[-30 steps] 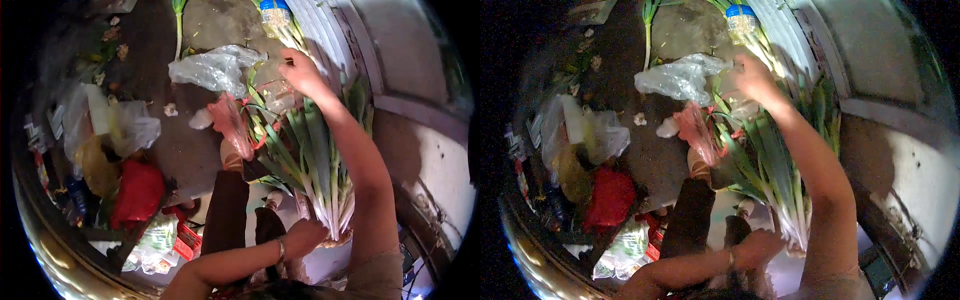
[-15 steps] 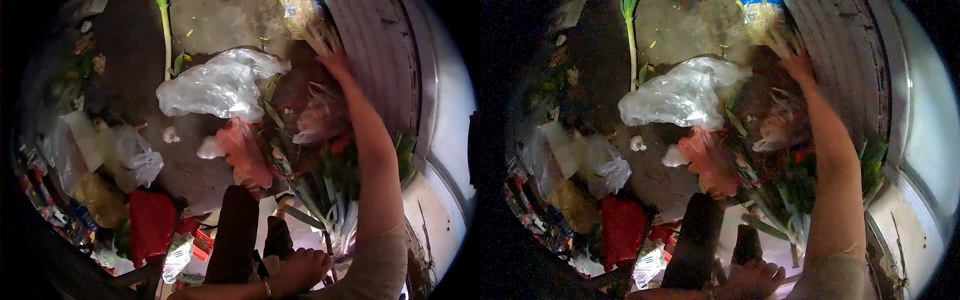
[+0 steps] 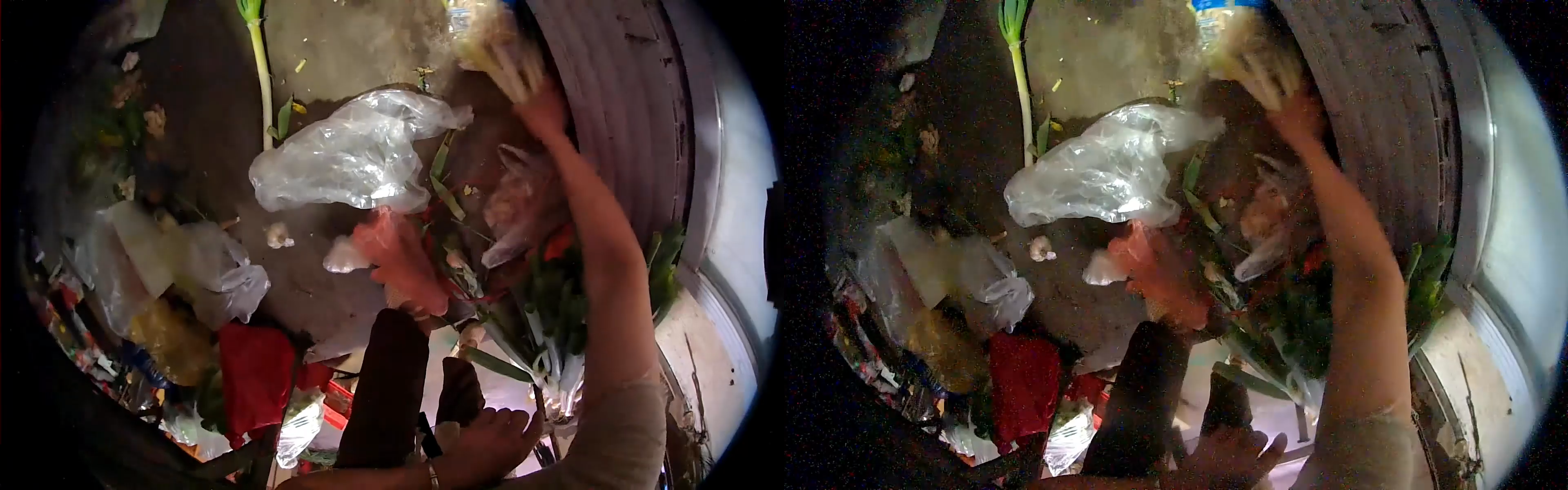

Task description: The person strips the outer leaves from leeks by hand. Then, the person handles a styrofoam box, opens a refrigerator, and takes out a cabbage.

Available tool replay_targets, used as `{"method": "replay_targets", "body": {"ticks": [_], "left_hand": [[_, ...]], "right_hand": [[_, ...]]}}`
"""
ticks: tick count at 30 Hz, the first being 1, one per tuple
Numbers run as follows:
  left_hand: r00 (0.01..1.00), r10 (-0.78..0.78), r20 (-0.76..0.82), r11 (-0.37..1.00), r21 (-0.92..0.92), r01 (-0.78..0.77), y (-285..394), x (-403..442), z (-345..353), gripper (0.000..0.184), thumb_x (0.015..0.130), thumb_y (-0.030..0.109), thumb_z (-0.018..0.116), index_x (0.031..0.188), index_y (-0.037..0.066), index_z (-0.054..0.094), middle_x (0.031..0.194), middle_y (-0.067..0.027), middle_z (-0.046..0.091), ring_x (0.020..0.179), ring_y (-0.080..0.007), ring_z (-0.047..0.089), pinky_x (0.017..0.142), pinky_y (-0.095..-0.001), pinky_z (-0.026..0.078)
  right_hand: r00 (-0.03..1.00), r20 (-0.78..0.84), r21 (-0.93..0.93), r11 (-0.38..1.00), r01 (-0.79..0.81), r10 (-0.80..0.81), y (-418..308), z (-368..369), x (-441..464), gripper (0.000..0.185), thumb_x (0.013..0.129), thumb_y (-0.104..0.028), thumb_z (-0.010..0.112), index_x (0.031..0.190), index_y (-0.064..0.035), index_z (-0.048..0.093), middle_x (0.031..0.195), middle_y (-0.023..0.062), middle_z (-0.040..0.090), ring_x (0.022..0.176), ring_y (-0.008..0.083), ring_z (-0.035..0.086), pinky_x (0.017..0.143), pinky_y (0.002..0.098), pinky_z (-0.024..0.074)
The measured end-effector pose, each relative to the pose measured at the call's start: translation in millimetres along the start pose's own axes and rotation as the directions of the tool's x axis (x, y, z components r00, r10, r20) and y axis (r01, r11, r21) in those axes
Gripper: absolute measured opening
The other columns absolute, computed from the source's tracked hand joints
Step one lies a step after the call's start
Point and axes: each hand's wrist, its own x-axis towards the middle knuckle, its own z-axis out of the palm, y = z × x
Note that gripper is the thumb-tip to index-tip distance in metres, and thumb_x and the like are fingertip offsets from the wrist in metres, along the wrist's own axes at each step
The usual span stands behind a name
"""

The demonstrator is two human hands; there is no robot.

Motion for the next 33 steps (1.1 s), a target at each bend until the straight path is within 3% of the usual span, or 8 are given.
{"method": "replay_targets", "body": {"ticks": [2,8,14,18,21,26,28,33], "left_hand": [[0.998,-0.008,0.059,1.0,0.009,0.008,4,0,0,0.06,0.081,0.018,0.066,0.135,0.008,0.044,0.103,-0.0186,0.056,0.09,-0.0295,0.056,0.074,-0.0461,0.049],[0.993,0.071,0.097,0.995,0.061,-0.077,6,-1,-16,0.037,0.088,0.017,0.055,0.121,0.001,0.055,0.094,-0.0183,0.057,0.083,-0.0283,0.056,0.068,-0.0437,0.048],[0.994,0.002,0.11,0.995,0.096,-0.013,12,-10,4,0.061,0.082,0.019,0.065,0.135,0.001,0.041,0.106,-0.0206,0.055,0.092,-0.0314,0.056,0.075,-0.0451,0.049],[0.989,0.058,-0.136,0.995,0.088,-0.046,19,-13,17,0.045,0.076,0.014,0.056,0.118,-0.001,0.051,0.087,-0.0079,0.054,0.075,-0.0219,0.056,0.062,-0.0328,0.044],[0.992,0.057,-0.11,0.993,0.105,-0.046,22,-14,25,0.046,0.075,0.013,0.057,0.117,-0.002,0.05,0.089,-0.0089,0.054,0.077,-0.0222,0.056,0.063,-0.0332,0.045],[0.997,0.061,-0.039,0.997,0.04,-0.059,22,-20,46,0.062,0.068,0.017,0.064,0.124,-0.003,0.047,0.091,-0.0145,0.053,0.075,-0.0279,0.056,0.064,-0.0385,0.048],[0.997,0.041,-0.06,0.996,0.088,-0.035,25,-22,65,0.061,0.069,0.016,0.064,0.124,-0.003,0.047,0.09,-0.0142,0.054,0.076,-0.0278,0.057,0.064,-0.0385,0.048],[0.997,-0.077,0.008,0.971,0.226,0.073,34,-23,78,0.045,0.077,0.016,0.062,0.119,0.001,0.051,0.09,-0.014,0.059,0.077,-0.0285,0.061,0.067,-0.0406,0.05]], "right_hand": [[1.0,-0.006,-0.059,0.998,-0.012,0.011,-28,-13,-27,0.102,0.058,-0.037,0.079,0.14,-0.0065,0.026,0.116,0.0236,0.055,0.106,0.0372,0.056,0.086,0.0459,0.0482],[1.0,-0.012,0.028,1.0,0.001,-0.001,-40,0,-41,0.106,0.058,-0.037,0.078,0.142,-0.0076,0.02,0.115,0.0262,0.054,0.101,0.0413,0.057,0.085,0.0464,0.0482],[0.988,0.13,0.236,0.971,0.048,-0.08,-43,-13,-42,0.1,0.062,-0.036,0.075,0.139,-0.0036,0.02,0.114,0.0257,0.056,0.103,0.04,0.057,0.088,0.0439,0.0475],[0.968,0.116,0.346,0.923,0.171,-0.223,-46,-30,-41,0.092,0.062,-0.036,0.075,0.133,0.0011,0.03,0.112,0.0225,0.057,0.103,0.0332,0.059,0.089,0.0403,0.0472],[0.923,0.147,0.529,0.816,0.23,-0.356,-39,-37,-37,0.077,0.064,-0.036,0.073,0.123,0.0031,0.042,0.11,0.018,0.058,0.098,0.0256,0.059,0.085,0.0366,0.0476],[0.564,0.603,0.794,0.349,-0.498,-0.565,-50,-112,-93,0.051,0.077,-0.036,0.062,0.113,-0.0002,0.051,0.095,0.0148,0.06,0.079,0.0217,0.062,0.067,0.0336,0.0522],[0.652,0.519,0.809,0.071,-0.583,-0.553,-64,-143,-130,0.051,0.086,-0.038,0.053,0.12,0.0004,0.049,0.09,0.0153,0.062,0.071,0.0209,0.062,0.067,0.0329,0.0541],[0.644,0.265,0.866,-0.117,-0.486,-0.717,-67,-191,-184,0.054,0.093,-0.042,0.043,0.127,-0.0002,0.045,0.1,0.0152,0.059,0.087,0.0198,0.059,0.077,0.0285,0.0518]]}}
